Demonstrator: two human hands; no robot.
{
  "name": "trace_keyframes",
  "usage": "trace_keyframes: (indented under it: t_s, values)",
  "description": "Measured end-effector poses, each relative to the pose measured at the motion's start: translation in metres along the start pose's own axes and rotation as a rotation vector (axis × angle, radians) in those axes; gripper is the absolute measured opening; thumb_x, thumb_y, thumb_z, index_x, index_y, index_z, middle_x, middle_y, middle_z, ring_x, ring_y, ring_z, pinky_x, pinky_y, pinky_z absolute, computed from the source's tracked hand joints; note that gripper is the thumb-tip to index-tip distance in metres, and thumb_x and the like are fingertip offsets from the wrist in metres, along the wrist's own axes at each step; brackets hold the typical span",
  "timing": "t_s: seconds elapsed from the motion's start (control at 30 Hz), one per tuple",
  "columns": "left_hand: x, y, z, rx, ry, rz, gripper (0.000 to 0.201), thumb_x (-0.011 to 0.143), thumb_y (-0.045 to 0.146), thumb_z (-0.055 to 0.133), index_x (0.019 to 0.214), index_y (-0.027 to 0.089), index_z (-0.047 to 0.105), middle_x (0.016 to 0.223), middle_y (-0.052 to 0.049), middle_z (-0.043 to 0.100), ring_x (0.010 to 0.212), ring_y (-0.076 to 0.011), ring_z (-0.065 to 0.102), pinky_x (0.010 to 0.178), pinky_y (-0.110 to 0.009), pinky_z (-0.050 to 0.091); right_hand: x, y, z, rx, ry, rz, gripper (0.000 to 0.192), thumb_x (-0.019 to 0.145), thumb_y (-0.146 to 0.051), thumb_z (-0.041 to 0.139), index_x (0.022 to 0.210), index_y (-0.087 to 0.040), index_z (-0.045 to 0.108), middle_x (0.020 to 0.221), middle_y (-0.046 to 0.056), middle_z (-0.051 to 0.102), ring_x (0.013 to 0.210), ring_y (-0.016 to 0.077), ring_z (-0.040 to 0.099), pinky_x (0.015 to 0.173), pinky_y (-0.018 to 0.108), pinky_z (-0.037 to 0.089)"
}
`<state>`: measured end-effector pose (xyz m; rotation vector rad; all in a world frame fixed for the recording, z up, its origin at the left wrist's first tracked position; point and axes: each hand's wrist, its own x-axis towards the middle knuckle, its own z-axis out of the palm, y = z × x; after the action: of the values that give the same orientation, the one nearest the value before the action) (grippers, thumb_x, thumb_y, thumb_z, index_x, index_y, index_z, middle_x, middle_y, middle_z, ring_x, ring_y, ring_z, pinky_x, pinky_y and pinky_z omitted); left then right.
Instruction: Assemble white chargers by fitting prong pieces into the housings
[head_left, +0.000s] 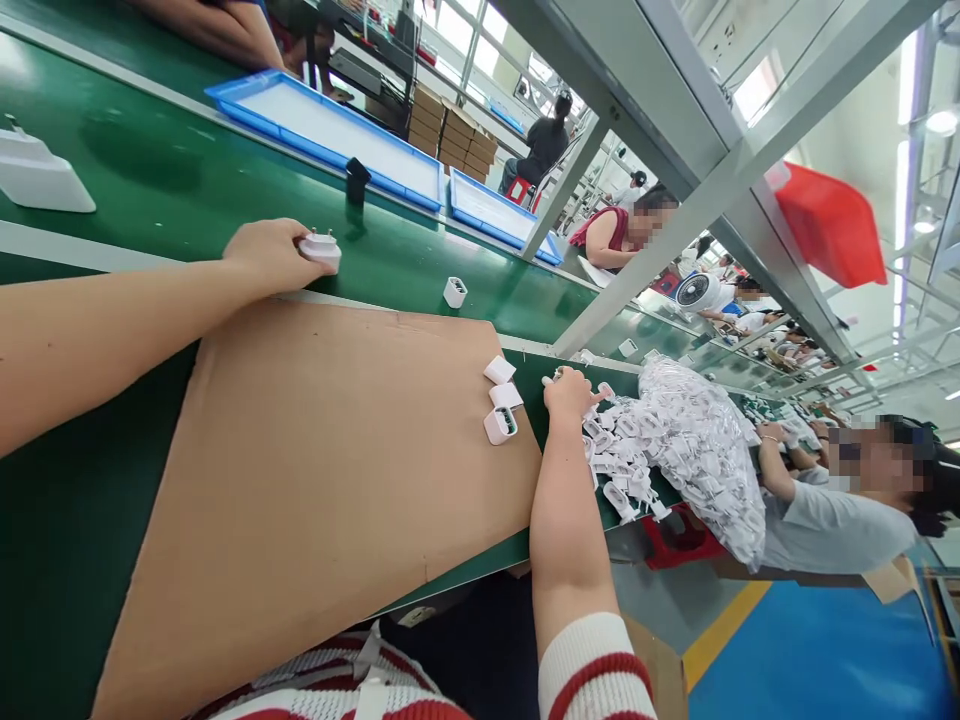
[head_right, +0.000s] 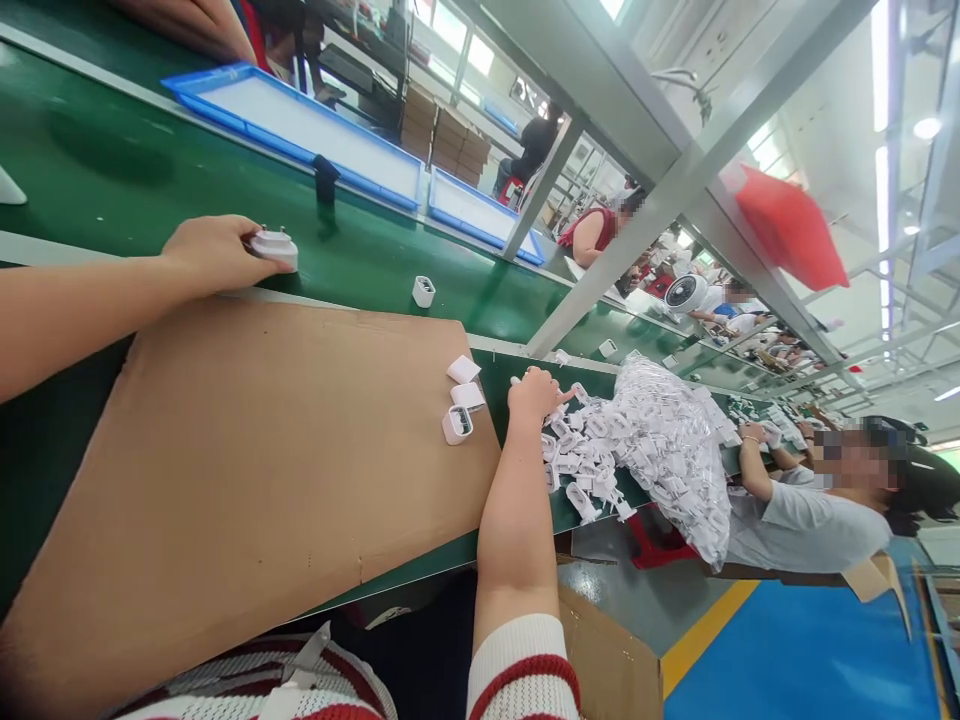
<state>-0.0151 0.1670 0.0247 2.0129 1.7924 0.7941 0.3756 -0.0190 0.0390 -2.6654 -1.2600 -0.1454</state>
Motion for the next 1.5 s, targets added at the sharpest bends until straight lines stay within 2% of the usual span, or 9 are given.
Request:
trace_keyframes:
  t_s: [0.13,0.2,0.27,0.33,0.4,0.63,0.9,1.2,1.5]
  values:
    - [0.004,0.009,0.008,0.11,0.093,-0.033,0.102,0.092,0.082,-0.01,0.069,-0.011,0.026,0.068,0.004,0.003,0.123,-0.0272,0.041,0.052,-0.048,0.014,-0.002,-0.005,-0.003,0.179,0.091,-0.012,0.025,0.086,-0.015,0.063,0.109,-0.018,0.073,0.121,0.009,0.072,0.114,0.0265,0.066,0.122,0.06,0.016]
    - [-0.005,0.03,0.015,0.09,0.198,0.05,0.103,0.095,0.081,-0.003,0.085,-0.012,0.041,0.07,0.002,0.023,0.135,-0.0349,0.03,0.056,-0.061,0.002,-0.003,-0.011,-0.004,0.42,0.157,-0.029,0.032,0.085,-0.018,0.065,0.116,-0.017,0.07,0.127,0.011,0.069,0.118,0.0257,0.064,0.122,0.056,0.025]
    - [-0.012,0.056,0.025,0.04,0.238,0.178,0.107,0.089,0.094,0.018,0.119,-0.003,0.054,0.097,-0.012,0.051,0.137,-0.0354,0.028,0.075,-0.039,-0.002,-0.004,-0.02,-0.004,0.804,0.13,-0.021,0.04,0.085,-0.021,0.064,0.124,-0.017,0.066,0.131,0.011,0.067,0.117,0.022,0.065,0.117,0.047,0.041]
    - [-0.015,0.081,0.039,0.017,0.14,0.249,0.102,0.087,0.089,0.045,0.149,0.007,0.044,0.144,-0.019,0.047,0.136,-0.0359,0.029,0.089,-0.037,0.026,-0.008,-0.029,-0.004,1.225,-0.018,0.042,0.036,0.086,-0.021,0.058,0.121,-0.018,0.066,0.123,0.007,0.07,0.107,0.0169,0.069,0.108,0.038,0.053]
    - [-0.012,0.102,0.052,0.027,-0.068,0.292,0.089,0.098,0.061,0.054,0.163,0.008,0.026,0.168,-0.016,0.025,0.139,-0.0345,0.026,0.108,-0.04,0.025,-0.014,-0.036,-0.005,1.53,-0.213,0.113,0.029,0.087,-0.018,0.053,0.112,-0.019,0.066,0.108,0.003,0.074,0.097,0.015,0.073,0.103,0.035,0.058]
    - [-0.012,0.126,0.059,0.051,-0.224,0.322,0.049,0.103,0.026,0.042,0.142,0.0,0.055,0.154,-0.021,0.04,0.13,-0.0308,0.038,0.111,-0.038,0.03,-0.034,-0.035,-0.02,1.884,-0.657,0.158,0.016,0.089,-0.012,0.052,0.096,-0.015,0.066,0.098,0.01,0.08,0.111,0.0184,0.076,0.112,0.031,0.055]
    - [-0.108,0.115,0.02,0.143,-0.287,0.528,0.048,0.093,0.06,0.058,0.11,0.017,0.07,0.12,-0.007,0.063,0.095,-0.0219,0.06,0.072,-0.029,0.037,-0.043,-0.039,-0.024,1.881,-0.899,0.076,0.024,0.084,-0.007,0.055,0.101,-0.019,0.067,0.104,0.006,0.079,0.117,0.0178,0.072,0.106,0.034,0.06]
    - [-0.163,0.085,0.035,-0.215,-0.465,0.384,0.06,0.07,0.074,0.068,0.103,0.023,0.073,0.103,-0.005,0.07,0.092,-0.0247,0.065,0.074,-0.03,0.046,-0.072,-0.052,-0.027,1.596,-0.701,-0.168,0.033,0.059,-0.031,0.093,0.081,-0.02,0.071,0.073,-0.004,0.068,0.059,0.006,0.054,0.05,0.017,0.044]
    - [-0.163,0.078,0.04,-0.376,-0.533,0.326,0.055,0.071,0.063,0.067,0.11,0.024,0.074,0.097,-0.003,0.075,0.084,-0.0244,0.068,0.071,-0.031,0.049,-0.091,-0.066,-0.021,1.4,-0.655,-0.42,0.052,0.055,-0.026,0.095,0.102,-0.024,0.074,0.099,0.002,0.078,0.092,0.0188,0.072,0.088,0.034,0.06]
